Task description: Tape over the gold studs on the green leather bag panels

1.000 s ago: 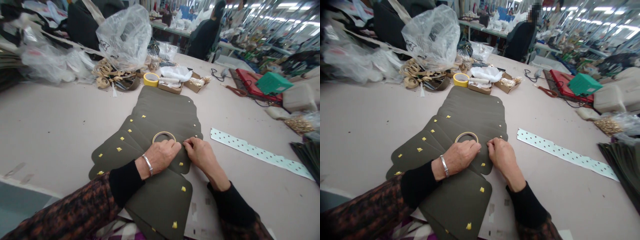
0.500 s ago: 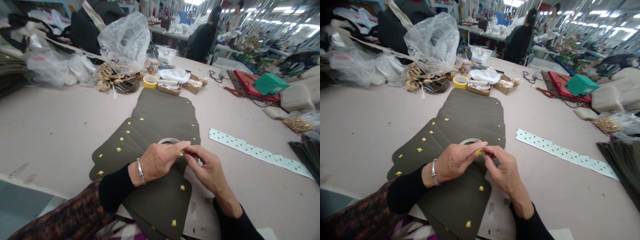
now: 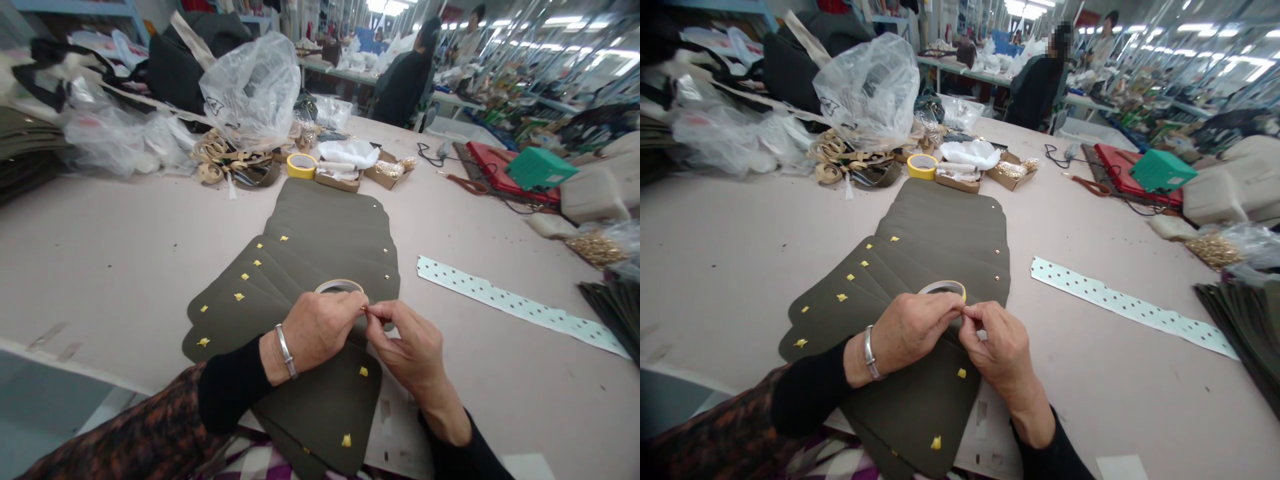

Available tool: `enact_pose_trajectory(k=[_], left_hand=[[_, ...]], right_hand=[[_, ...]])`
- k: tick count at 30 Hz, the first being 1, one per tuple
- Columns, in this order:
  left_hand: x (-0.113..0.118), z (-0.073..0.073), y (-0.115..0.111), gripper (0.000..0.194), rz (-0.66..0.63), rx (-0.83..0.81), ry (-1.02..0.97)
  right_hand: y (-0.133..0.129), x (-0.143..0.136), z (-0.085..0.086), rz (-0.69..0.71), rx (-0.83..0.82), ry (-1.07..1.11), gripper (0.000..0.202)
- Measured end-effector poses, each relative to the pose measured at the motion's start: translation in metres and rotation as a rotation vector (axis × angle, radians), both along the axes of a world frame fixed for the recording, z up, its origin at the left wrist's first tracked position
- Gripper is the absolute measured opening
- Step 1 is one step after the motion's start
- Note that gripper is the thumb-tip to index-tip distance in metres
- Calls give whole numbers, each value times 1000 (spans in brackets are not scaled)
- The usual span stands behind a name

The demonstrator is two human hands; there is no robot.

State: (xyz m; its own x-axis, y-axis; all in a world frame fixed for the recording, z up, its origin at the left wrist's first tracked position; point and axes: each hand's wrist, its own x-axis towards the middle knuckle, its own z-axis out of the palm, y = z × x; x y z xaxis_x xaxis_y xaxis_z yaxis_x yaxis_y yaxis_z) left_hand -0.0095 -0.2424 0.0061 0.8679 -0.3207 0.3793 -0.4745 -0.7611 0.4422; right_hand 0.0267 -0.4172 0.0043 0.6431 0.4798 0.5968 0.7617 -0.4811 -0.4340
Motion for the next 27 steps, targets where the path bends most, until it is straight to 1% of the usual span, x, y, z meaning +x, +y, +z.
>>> enact_pose_trajectory(k=[2,5,7,10,12,13,15,18,21,24,27], left_hand=[[2,1,-2,14,11,13,-28],[5,0,-7,20,15,16,-115],[7,-1,-12,23,18,-21,-181],[7,-3,-16,22,8,-107,-254],[8,-4,-14,18,18,-117,-263],[10,-4,-11,16,33,-89,-254],[16,-7,-3,14,80,35,-208],[26,-16,9,13,134,258,-121],[33,-24,15,13,115,364,-69],[37,-28,16,14,89,400,-48],[41,-30,16,14,91,404,-38]], right_hand=[[1,-4,2,-56,55,128,10],[4,-7,7,-136,213,474,7],[4,-4,9,-158,325,695,11],[-3,8,6,-250,453,867,17],[-15,19,1,-318,482,965,23],[-22,23,-2,-322,460,1031,26],[-35,30,-8,-284,362,1156,32],[-44,31,-15,-247,214,1217,37],[-42,28,-18,-246,95,1153,35],[-37,27,-17,-266,-76,1047,29],[-34,27,-13,-274,-227,891,24]])
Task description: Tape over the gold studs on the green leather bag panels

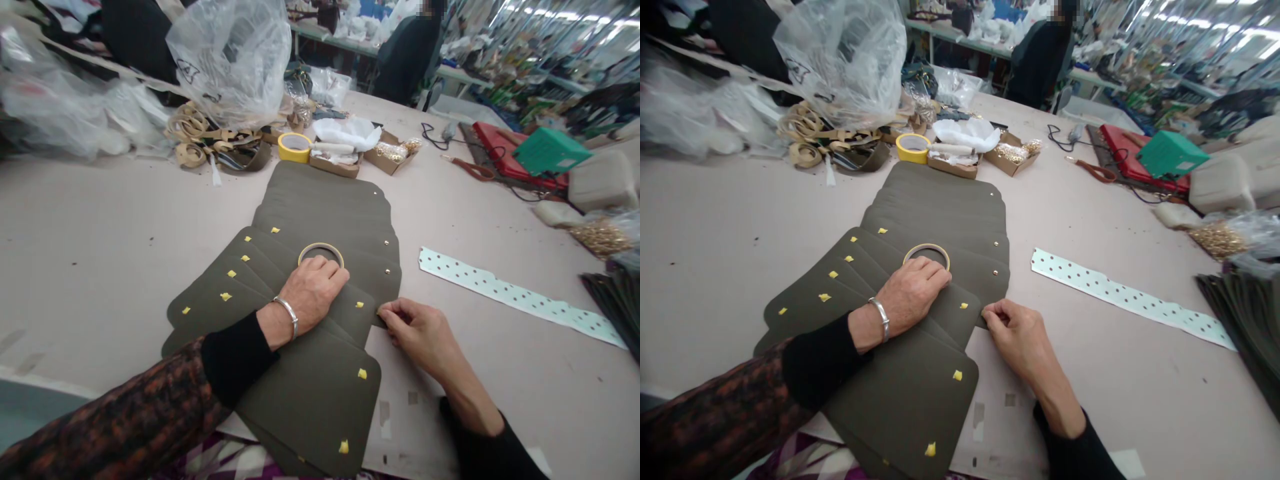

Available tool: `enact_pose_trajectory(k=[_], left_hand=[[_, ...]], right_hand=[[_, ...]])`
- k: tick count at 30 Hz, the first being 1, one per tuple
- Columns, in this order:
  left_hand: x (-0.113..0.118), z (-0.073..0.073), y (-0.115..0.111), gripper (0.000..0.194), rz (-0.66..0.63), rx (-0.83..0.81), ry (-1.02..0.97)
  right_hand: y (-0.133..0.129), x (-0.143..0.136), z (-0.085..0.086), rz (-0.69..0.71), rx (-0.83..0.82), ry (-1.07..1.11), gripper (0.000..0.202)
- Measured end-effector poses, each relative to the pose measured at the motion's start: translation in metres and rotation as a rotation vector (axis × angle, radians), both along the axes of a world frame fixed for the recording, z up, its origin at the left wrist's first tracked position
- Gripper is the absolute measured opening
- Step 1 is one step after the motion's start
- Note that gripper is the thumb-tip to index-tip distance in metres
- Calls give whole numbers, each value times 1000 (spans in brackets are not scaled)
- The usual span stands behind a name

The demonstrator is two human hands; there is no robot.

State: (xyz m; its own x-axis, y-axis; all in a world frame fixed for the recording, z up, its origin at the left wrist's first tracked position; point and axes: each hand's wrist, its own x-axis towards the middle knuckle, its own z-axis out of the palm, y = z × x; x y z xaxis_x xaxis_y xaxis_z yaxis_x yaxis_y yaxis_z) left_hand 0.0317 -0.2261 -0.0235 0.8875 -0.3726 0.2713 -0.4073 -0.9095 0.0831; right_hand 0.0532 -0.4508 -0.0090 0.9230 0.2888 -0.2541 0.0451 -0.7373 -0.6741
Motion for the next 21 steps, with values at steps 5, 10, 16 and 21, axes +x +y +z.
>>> enact_pose_trajectory(k=[5,10,16,21], left_hand=[[4,0,0,16,10,-31,-17],[4,1,2,19,-10,-53,-39],[0,4,0,17,-30,-109,3],[-3,5,-4,19,-9,-151,66]], right_hand=[[6,1,0,39,-73,-162,21],[3,4,-1,8,-45,-125,33],[-13,-1,0,216,14,-413,18],[-5,-3,-5,388,-167,-538,19]])
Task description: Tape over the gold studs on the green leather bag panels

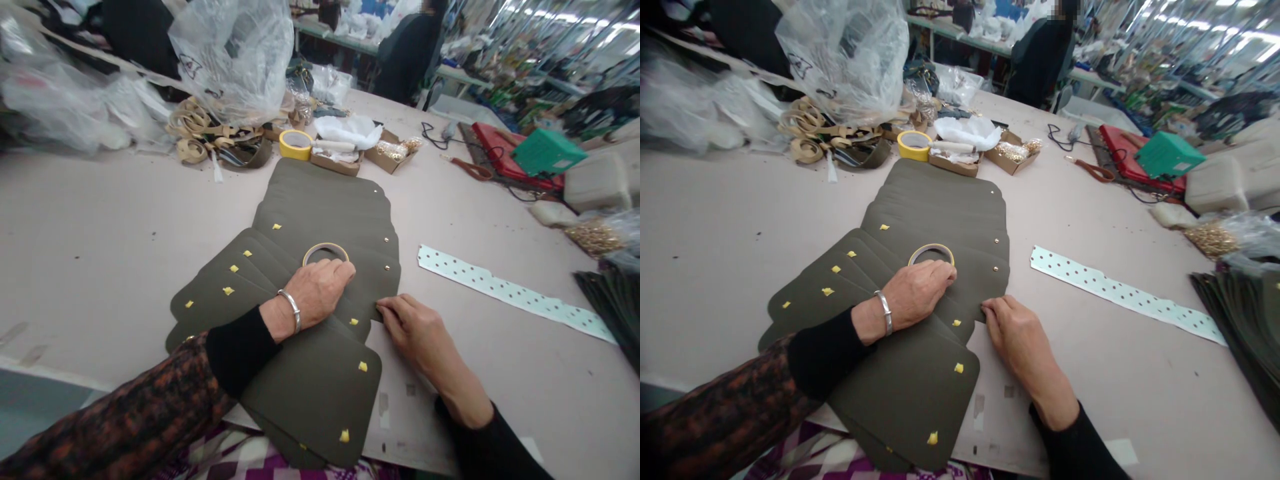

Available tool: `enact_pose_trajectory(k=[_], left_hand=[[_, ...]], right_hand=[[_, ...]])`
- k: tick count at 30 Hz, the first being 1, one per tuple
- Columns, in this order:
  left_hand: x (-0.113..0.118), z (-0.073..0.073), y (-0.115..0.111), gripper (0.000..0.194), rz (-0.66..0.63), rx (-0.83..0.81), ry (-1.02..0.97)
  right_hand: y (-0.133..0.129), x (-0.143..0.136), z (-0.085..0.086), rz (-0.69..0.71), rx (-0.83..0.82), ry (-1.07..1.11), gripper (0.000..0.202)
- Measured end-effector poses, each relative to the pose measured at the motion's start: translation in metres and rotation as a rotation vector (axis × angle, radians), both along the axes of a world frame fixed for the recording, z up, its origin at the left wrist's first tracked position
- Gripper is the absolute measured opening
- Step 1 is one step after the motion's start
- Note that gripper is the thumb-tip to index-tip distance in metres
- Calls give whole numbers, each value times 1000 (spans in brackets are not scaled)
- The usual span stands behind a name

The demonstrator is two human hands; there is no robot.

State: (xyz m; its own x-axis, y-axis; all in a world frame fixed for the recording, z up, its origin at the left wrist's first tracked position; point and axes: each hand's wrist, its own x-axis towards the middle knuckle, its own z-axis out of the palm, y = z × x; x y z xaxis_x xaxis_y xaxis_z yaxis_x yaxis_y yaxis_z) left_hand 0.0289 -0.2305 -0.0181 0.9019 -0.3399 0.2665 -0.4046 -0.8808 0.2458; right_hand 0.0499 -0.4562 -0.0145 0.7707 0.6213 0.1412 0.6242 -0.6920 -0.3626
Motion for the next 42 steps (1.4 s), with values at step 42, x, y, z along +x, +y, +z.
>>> enact_pose_trajectory(k=[42], left_hand=[[-20,22,-32,21,-142,-256,-198]], right_hand=[[23,-3,13,-461,777,534,20]])
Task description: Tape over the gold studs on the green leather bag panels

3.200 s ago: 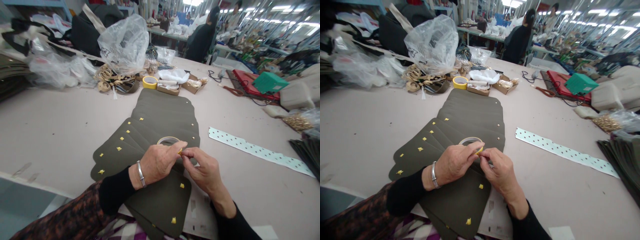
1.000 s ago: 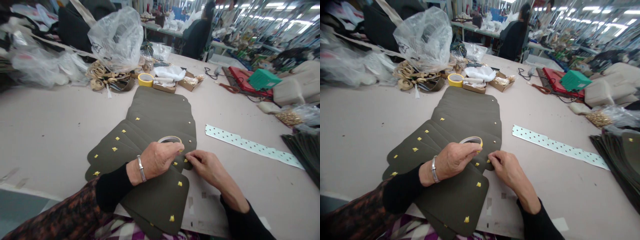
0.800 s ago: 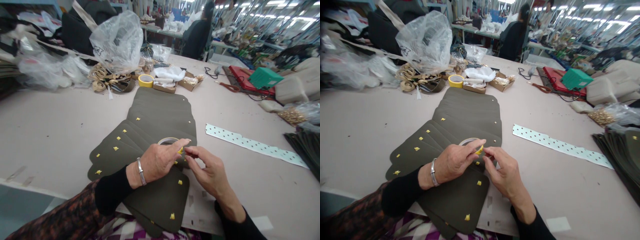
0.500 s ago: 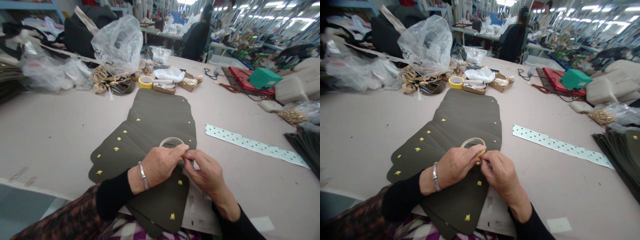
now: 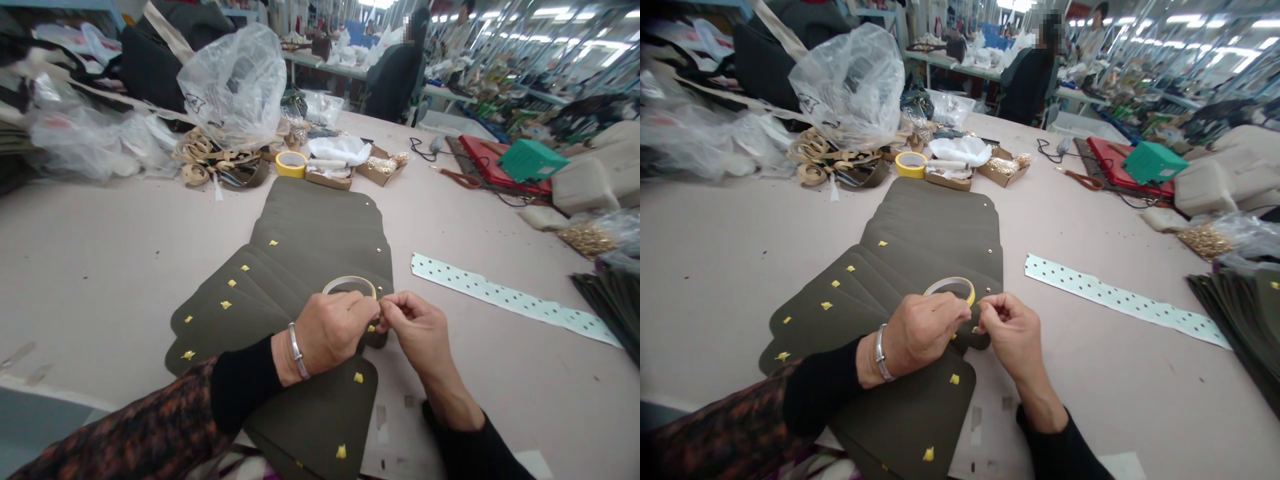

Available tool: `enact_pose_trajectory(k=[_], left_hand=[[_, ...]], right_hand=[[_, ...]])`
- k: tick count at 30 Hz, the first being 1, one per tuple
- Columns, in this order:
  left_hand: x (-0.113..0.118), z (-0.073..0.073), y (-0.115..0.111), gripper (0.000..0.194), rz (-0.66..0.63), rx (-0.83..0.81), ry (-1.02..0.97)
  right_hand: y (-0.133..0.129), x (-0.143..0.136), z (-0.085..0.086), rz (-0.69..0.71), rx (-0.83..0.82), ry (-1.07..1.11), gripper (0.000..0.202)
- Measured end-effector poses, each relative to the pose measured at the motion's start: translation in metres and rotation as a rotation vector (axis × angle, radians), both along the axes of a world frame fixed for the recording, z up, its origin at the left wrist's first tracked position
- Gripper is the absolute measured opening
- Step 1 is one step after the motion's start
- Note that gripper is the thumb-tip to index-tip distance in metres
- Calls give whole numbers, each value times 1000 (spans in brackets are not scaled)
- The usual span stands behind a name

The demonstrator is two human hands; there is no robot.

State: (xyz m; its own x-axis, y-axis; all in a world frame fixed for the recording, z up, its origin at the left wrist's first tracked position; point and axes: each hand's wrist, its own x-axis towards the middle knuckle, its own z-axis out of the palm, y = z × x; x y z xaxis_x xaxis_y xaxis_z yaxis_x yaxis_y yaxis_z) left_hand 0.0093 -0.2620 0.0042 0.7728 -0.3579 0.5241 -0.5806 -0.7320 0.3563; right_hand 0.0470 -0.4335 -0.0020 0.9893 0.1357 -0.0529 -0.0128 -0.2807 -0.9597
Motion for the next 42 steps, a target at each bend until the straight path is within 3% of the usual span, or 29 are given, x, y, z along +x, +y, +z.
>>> enact_pose_trajectory(k=[4,8,16,21,25,28,31,38,42], left_hand=[[3,-11,0,14,86,211,59],[7,-17,2,8,63,385,153],[7,-16,3,8,40,385,216],[6,-17,3,9,47,380,225],[7,-19,4,9,59,374,223],[7,-19,6,9,61,377,203],[7,-19,7,8,73,397,173],[11,-18,8,11,92,413,163],[12,-15,11,11,36,372,155]], right_hand=[[-15,27,-15,-24,3,164,31],[-19,39,-21,50,-124,148,33],[-6,42,-16,106,-602,-112,24],[-4,45,-13,106,-733,-178,20],[-15,42,-8,95,-769,-346,34],[-21,38,-6,253,-774,-583,17],[-19,38,-10,424,-851,-680,21],[-3,48,-14,251,-914,-389,17],[-3,41,0,364,-863,-250,17]])
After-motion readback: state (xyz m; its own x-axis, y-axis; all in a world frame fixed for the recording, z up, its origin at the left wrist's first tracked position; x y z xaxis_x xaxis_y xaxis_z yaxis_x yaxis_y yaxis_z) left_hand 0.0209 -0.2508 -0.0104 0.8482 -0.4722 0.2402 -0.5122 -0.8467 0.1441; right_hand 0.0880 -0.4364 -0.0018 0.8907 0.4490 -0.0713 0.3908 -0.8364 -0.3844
